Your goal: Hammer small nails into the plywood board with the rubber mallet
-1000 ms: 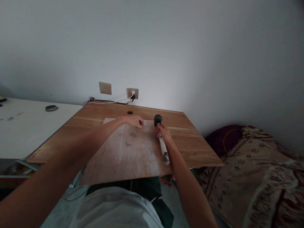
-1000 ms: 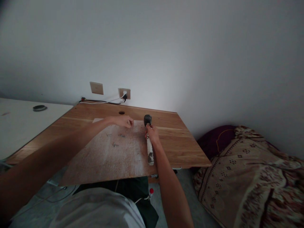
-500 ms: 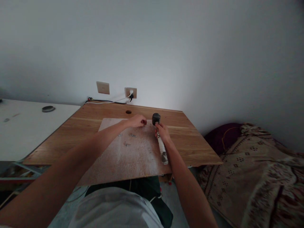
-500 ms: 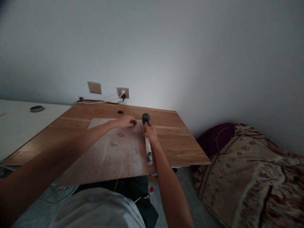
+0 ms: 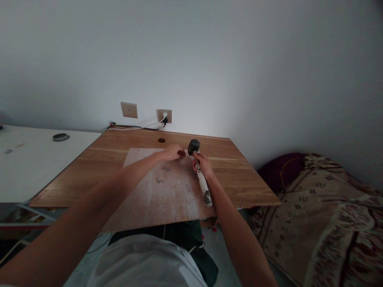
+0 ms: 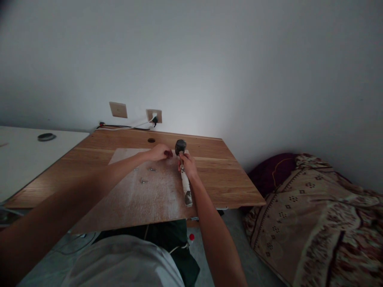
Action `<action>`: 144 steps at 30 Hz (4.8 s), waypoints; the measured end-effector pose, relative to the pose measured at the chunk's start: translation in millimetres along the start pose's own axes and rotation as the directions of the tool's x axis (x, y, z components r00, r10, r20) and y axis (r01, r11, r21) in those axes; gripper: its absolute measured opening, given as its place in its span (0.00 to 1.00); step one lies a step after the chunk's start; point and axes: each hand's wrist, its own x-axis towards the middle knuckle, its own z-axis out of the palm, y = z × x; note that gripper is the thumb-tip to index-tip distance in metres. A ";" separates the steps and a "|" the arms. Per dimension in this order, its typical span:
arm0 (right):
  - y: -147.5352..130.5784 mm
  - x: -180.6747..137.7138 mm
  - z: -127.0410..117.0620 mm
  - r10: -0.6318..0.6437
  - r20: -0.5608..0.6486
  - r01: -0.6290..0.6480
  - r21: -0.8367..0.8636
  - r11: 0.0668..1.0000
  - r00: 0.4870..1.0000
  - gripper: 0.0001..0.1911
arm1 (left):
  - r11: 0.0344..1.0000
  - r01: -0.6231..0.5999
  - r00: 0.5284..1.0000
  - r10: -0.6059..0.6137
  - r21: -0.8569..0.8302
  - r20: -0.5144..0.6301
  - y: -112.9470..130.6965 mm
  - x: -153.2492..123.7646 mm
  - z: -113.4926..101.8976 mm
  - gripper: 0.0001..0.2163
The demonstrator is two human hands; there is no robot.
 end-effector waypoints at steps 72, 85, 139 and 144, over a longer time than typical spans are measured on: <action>14.8 -1.2 6.7 -0.119 0.171 0.123 -0.017 0.992 0.978 0.18 | 0.977 0.107 0.908 -0.173 0.186 0.383 -24.6 -98.7 -79.5 0.11; 18.2 1.3 7.5 -0.092 0.176 0.094 0.000 0.996 0.980 0.19 | 0.973 -0.018 0.939 -0.062 0.229 0.338 -29.0 -92.2 -75.8 0.03; 6.9 -3.4 41.1 -0.086 0.214 0.090 -0.006 0.996 0.973 0.12 | 0.969 0.086 0.946 -0.151 -0.230 -0.286 -33.0 -42.0 15.0 0.22; 6.5 -3.1 42.2 -0.084 0.190 0.083 0.009 0.996 0.978 0.12 | 0.964 0.089 0.945 -0.161 -0.251 -0.284 -33.1 -41.3 15.4 0.25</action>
